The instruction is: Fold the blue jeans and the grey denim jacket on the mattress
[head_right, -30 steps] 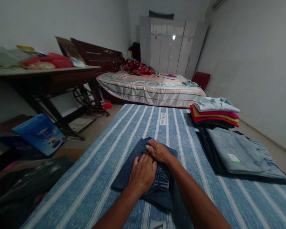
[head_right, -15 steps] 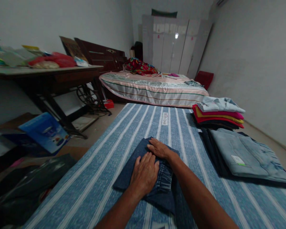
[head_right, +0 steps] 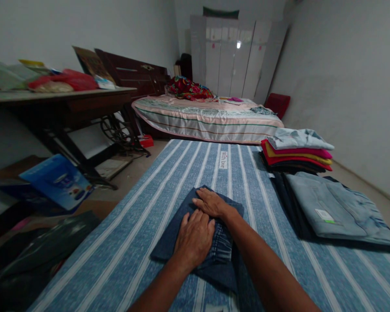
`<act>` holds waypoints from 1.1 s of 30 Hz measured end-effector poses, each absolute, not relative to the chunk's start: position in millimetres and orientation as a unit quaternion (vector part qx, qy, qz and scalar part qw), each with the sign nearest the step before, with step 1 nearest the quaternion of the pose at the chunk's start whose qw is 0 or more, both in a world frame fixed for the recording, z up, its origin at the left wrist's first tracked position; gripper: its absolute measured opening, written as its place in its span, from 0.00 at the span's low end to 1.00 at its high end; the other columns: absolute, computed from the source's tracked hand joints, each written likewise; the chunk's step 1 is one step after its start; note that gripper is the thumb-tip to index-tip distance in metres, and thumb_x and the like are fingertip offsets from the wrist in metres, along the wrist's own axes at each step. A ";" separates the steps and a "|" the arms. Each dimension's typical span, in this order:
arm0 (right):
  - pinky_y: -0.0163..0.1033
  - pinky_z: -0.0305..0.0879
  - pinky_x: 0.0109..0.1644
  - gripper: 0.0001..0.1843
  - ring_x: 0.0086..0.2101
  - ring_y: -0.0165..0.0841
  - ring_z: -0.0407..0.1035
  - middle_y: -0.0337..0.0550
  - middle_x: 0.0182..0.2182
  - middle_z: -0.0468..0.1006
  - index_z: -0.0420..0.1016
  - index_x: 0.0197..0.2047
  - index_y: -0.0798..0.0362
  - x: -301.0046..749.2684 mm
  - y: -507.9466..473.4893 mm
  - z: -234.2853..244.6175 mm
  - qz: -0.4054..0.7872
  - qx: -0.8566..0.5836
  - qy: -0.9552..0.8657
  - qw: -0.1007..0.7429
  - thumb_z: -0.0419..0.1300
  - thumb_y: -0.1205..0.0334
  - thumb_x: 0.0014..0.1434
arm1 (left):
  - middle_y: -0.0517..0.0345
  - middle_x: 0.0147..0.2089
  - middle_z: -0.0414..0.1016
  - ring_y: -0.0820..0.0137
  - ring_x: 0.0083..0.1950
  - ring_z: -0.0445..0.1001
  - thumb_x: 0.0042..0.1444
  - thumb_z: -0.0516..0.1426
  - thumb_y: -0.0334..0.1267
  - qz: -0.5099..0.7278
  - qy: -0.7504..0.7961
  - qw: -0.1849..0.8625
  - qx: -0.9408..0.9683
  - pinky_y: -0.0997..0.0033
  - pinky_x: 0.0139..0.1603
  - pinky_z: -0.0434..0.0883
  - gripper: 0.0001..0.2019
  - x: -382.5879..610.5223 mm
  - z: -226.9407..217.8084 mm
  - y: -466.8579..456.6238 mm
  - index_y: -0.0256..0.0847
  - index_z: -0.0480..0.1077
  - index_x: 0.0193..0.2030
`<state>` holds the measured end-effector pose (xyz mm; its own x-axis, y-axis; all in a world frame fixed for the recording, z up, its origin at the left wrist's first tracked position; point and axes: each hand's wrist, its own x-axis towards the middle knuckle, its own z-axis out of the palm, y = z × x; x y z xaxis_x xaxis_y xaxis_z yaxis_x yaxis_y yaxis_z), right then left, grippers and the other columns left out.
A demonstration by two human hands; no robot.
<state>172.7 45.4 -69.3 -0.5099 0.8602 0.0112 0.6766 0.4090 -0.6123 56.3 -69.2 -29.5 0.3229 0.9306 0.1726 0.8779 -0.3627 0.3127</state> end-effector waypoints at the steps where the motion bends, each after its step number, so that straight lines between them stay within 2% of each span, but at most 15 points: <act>1: 0.51 0.38 0.69 0.36 0.65 0.44 0.43 0.54 0.65 0.54 0.56 0.66 0.60 172.5 44.3 -67.9 0.278 -0.470 -0.822 0.163 0.45 0.42 0.65 | 0.47 0.57 0.70 0.59 0.62 0.61 0.65 0.43 0.39 0.162 0.559 0.082 0.809 0.47 0.63 0.54 0.17 56.3 -29.4 -69.2 0.39 0.68 0.53; 7: 0.49 0.35 0.69 0.39 0.66 0.44 0.40 0.60 0.66 0.50 0.52 0.67 0.66 170.1 40.2 -59.4 0.279 -0.487 -0.815 0.143 0.44 0.43 0.65 | 0.48 0.57 0.71 0.59 0.61 0.63 0.65 0.43 0.39 0.165 0.557 0.077 0.810 0.47 0.63 0.55 0.17 56.8 -28.9 -69.1 0.39 0.68 0.52; 15: 0.51 0.40 0.68 0.37 0.65 0.44 0.44 0.56 0.66 0.53 0.56 0.66 0.60 167.9 41.8 -58.9 0.271 -0.498 -0.808 0.159 0.46 0.41 0.64 | 0.47 0.56 0.71 0.59 0.61 0.63 0.65 0.43 0.38 0.159 0.559 0.071 0.810 0.47 0.63 0.55 0.16 56.7 -28.4 -68.7 0.38 0.68 0.50; 19: 0.51 0.42 0.67 0.36 0.65 0.45 0.45 0.58 0.65 0.54 0.57 0.65 0.61 167.2 40.8 -58.3 0.265 -0.505 -0.804 0.168 0.47 0.42 0.64 | 0.48 0.57 0.71 0.60 0.61 0.63 0.65 0.42 0.38 0.157 0.560 0.069 0.811 0.47 0.63 0.55 0.17 56.5 -27.6 -68.8 0.38 0.69 0.50; 24: 0.51 0.42 0.67 0.34 0.64 0.45 0.47 0.56 0.64 0.57 0.59 0.63 0.59 166.5 43.1 -61.8 0.259 -0.507 -0.804 0.171 0.47 0.42 0.63 | 0.47 0.57 0.71 0.59 0.62 0.63 0.65 0.42 0.38 0.148 0.561 0.068 0.812 0.47 0.63 0.55 0.17 56.9 -26.6 -68.7 0.38 0.68 0.52; 29: 0.49 0.43 0.67 0.35 0.65 0.45 0.46 0.58 0.64 0.57 0.58 0.63 0.61 166.7 43.6 -64.6 0.252 -0.512 -0.803 0.172 0.48 0.42 0.63 | 0.47 0.58 0.70 0.59 0.62 0.62 0.65 0.43 0.38 0.146 0.564 0.075 0.809 0.47 0.63 0.55 0.17 57.5 -25.9 -68.4 0.38 0.68 0.52; 33: 0.48 0.47 0.66 0.32 0.63 0.44 0.52 0.55 0.62 0.61 0.62 0.61 0.57 167.2 42.0 -63.7 0.245 -0.511 -0.804 0.181 0.47 0.42 0.63 | 0.48 0.57 0.71 0.59 0.62 0.63 0.65 0.43 0.38 0.153 0.559 0.074 0.812 0.47 0.63 0.55 0.17 56.6 -27.0 -68.2 0.39 0.68 0.52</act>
